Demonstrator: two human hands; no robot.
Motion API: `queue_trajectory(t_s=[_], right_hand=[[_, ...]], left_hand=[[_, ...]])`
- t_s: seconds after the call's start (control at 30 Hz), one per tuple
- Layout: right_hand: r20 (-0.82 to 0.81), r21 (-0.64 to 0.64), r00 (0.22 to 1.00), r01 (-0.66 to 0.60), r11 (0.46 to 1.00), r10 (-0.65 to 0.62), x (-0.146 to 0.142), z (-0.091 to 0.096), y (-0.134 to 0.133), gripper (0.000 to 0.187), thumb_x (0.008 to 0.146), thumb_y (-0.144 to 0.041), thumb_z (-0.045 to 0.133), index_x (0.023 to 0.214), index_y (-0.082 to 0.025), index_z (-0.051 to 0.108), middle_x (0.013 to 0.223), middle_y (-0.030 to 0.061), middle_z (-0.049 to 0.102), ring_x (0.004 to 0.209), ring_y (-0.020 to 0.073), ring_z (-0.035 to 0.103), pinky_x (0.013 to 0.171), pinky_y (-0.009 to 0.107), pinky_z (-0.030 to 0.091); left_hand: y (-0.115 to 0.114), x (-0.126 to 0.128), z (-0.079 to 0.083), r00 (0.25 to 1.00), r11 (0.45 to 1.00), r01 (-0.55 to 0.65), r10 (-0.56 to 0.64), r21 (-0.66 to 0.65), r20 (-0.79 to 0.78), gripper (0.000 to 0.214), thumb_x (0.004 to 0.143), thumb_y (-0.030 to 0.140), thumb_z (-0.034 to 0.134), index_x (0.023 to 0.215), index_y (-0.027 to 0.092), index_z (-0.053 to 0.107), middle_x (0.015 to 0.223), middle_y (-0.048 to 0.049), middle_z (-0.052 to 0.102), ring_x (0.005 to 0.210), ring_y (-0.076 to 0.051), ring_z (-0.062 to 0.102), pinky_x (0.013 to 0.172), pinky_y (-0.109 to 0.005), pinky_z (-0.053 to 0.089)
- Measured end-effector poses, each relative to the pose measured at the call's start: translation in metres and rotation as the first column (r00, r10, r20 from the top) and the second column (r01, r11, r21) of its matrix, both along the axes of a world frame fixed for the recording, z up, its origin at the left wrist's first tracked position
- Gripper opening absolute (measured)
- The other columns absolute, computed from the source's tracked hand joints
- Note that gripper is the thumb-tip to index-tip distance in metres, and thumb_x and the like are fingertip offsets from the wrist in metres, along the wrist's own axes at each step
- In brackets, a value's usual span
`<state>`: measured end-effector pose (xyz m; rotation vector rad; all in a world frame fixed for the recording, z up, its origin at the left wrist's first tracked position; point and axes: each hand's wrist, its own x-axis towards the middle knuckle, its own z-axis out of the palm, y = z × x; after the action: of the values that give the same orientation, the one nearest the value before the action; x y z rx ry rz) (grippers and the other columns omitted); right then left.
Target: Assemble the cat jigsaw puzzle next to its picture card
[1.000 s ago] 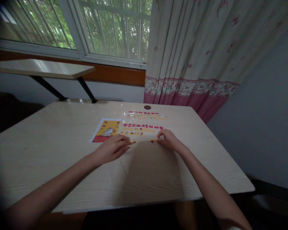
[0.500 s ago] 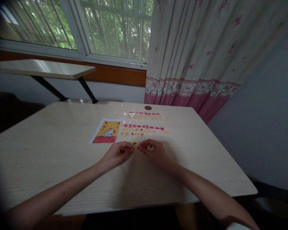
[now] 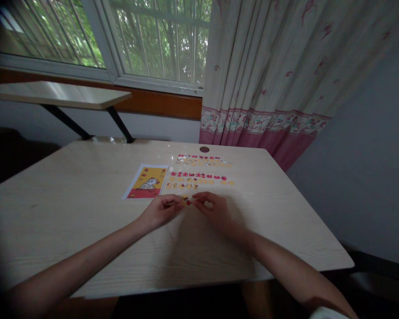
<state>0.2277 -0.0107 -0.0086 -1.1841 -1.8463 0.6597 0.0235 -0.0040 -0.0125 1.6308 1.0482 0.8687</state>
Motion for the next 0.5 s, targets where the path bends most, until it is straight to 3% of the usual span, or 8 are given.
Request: queue_trajectory(t_s=[0.17, 0.37, 0.5], right_hand=[[0.137, 0.235, 0.990, -0.044, 0.971, 0.012, 0.0030, 0.0046, 0.0034, 0.016, 0.086, -0.034, 0.057, 0.089, -0.026, 0.069, 0.076, 0.0030, 0.069, 0.071, 0.0158, 0.062, 0.070, 0.032, 0.050], [0.272, 0.286, 0.962, -0.119, 0.951, 0.038, 0.0000, 0.0040, 0.0028, 0.012, 0.085, -0.033, 0.059, 0.083, -0.027, 0.069, 0.076, 0.0010, 0.070, 0.073, 0.0162, 0.062, 0.075, 0.033, 0.046], [0.271, 0.302, 0.962, -0.103, 0.948, 0.018, 0.0015, 0.0049, 0.0071, 0.011, 0.084, -0.029, 0.060, 0.081, -0.024, 0.069, 0.077, 0.0019, 0.070, 0.075, 0.0162, 0.061, 0.076, 0.032, 0.044]], left_hand=[[0.0018, -0.0025, 0.0073, 0.999, 0.999, -0.019, 0.020, -0.028, 0.028, 0.025, 0.075, 0.038, 0.059, 0.071, 0.014, 0.064, 0.062, -0.0012, 0.058, 0.053, -0.010, 0.045, 0.049, -0.022, 0.032], [0.0020, -0.0015, 0.0033, 0.999, 1.000, 0.026, -0.025, -0.007, 0.026, 0.027, 0.077, 0.039, 0.057, 0.070, 0.014, 0.063, 0.056, 0.0014, 0.053, 0.049, -0.008, 0.039, 0.046, -0.021, 0.027], [0.0041, -0.0052, 0.0028, 0.999, 0.999, 0.005, -0.004, 0.037, -0.041, 0.027, 0.081, 0.038, 0.054, 0.076, 0.014, 0.066, 0.063, -0.0017, 0.060, 0.053, -0.011, 0.047, 0.049, -0.022, 0.034]])
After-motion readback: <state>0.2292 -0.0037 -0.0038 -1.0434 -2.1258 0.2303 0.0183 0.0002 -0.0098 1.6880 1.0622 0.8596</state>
